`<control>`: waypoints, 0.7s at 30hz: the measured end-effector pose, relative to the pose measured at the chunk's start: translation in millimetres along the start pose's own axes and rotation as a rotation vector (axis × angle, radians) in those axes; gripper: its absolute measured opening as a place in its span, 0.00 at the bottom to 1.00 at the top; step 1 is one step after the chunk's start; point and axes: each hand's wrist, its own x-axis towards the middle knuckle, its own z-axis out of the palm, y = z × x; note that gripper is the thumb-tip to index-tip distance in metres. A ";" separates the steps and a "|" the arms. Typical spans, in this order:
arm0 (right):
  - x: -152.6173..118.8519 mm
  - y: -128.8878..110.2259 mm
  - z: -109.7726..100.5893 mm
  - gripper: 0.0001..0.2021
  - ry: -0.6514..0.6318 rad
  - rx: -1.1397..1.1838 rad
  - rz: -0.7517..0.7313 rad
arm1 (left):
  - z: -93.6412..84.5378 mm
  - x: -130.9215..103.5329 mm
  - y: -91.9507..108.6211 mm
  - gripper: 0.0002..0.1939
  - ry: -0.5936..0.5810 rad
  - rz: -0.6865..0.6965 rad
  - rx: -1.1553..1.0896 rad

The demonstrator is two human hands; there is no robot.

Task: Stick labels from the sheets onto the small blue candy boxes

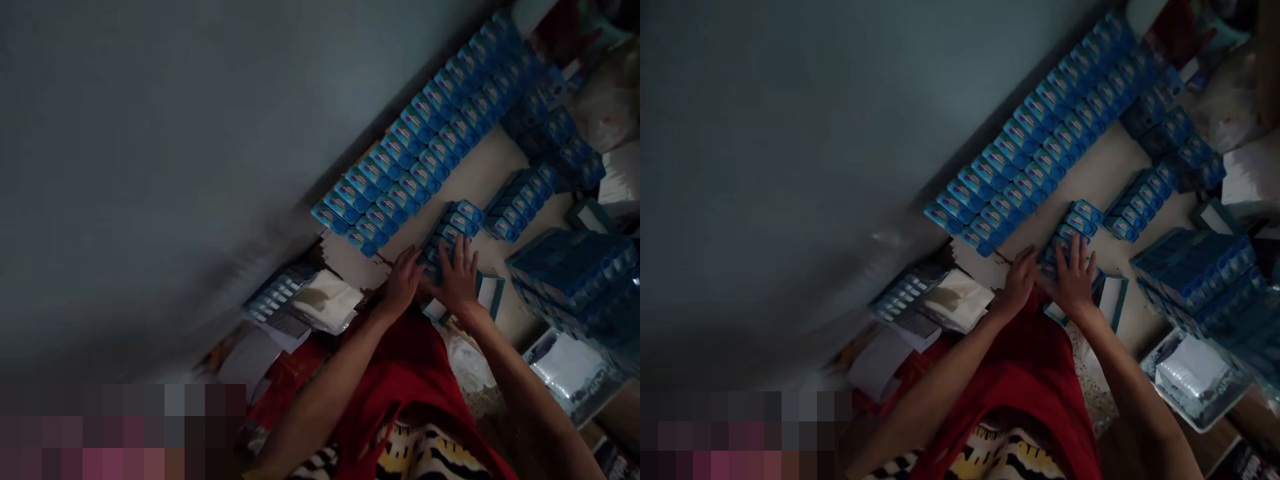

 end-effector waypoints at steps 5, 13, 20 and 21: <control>20.8 -67.8 -2.6 0.42 0.184 0.265 -0.131 | -119.9 17.8 -11.8 0.24 0.423 0.044 0.362; 58.6 -143.2 70.7 0.42 0.160 0.271 0.094 | -148.5 124.4 -33.2 0.21 -0.035 0.304 0.487; 70.9 -152.4 57.5 0.52 0.026 0.290 0.154 | -148.0 101.4 -61.9 0.16 -0.027 0.294 0.452; 75.7 -156.5 53.0 0.53 -0.003 0.260 0.164 | -147.8 103.8 -62.6 0.16 -0.030 0.303 0.435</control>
